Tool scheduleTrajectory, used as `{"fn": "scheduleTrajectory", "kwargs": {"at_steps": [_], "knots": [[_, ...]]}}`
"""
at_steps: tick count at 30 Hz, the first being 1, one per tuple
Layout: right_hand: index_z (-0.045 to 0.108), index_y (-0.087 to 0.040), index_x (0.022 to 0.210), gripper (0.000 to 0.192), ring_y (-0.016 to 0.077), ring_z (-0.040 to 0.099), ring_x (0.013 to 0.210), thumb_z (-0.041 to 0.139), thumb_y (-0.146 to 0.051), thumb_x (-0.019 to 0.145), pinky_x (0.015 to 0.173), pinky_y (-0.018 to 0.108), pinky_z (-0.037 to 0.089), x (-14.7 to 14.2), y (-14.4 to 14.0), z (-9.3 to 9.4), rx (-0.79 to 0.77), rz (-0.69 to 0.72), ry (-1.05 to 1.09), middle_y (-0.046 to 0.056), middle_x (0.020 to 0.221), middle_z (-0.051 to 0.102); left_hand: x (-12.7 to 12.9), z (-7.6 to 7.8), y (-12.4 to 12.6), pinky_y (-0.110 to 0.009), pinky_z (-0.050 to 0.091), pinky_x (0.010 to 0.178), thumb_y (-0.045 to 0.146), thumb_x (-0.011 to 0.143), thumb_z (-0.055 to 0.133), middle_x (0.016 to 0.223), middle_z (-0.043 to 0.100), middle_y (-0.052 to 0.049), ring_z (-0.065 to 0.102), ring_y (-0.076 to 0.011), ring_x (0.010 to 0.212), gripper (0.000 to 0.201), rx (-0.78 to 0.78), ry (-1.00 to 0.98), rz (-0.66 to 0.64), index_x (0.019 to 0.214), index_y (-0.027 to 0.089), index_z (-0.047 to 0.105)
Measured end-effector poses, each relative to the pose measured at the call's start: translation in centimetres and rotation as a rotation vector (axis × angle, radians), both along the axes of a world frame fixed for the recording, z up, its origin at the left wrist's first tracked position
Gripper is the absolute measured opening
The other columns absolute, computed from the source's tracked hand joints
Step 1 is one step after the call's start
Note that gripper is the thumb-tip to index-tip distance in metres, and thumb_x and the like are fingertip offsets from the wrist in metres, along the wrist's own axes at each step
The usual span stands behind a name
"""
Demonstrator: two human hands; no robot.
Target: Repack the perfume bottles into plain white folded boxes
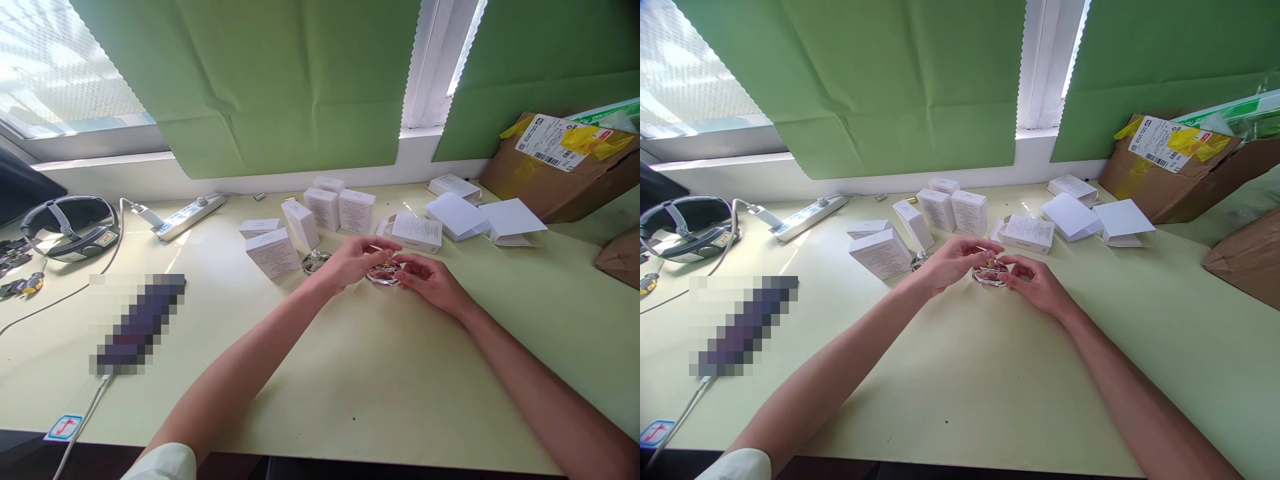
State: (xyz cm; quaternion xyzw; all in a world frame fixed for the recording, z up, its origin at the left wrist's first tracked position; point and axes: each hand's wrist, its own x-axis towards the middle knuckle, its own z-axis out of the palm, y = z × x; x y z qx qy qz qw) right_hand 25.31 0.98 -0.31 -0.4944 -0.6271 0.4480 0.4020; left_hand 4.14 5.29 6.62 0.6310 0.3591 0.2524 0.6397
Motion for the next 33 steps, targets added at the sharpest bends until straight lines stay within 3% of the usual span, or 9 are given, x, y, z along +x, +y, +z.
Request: {"fn": "scheduleTrajectory", "kwargs": {"at_steps": [33], "knots": [[0.069, -0.026, 0.116, 0.041, 0.0189, 0.061, 0.071, 0.072, -0.050, 0.082, 0.070, 0.035, 0.047, -0.01, -0.02, -0.20, 0.003, -0.016, -0.025, -0.001, 0.073, 0.064, 0.07, 0.61, -0.32, -0.026, 0.050, 0.076, 0.033, 0.092, 0.063, 0.102, 0.072, -0.008, 0.065, -0.0141, 0.086, 0.026, 0.032, 0.012, 0.000, 0.110, 0.018, 0.073]]}}
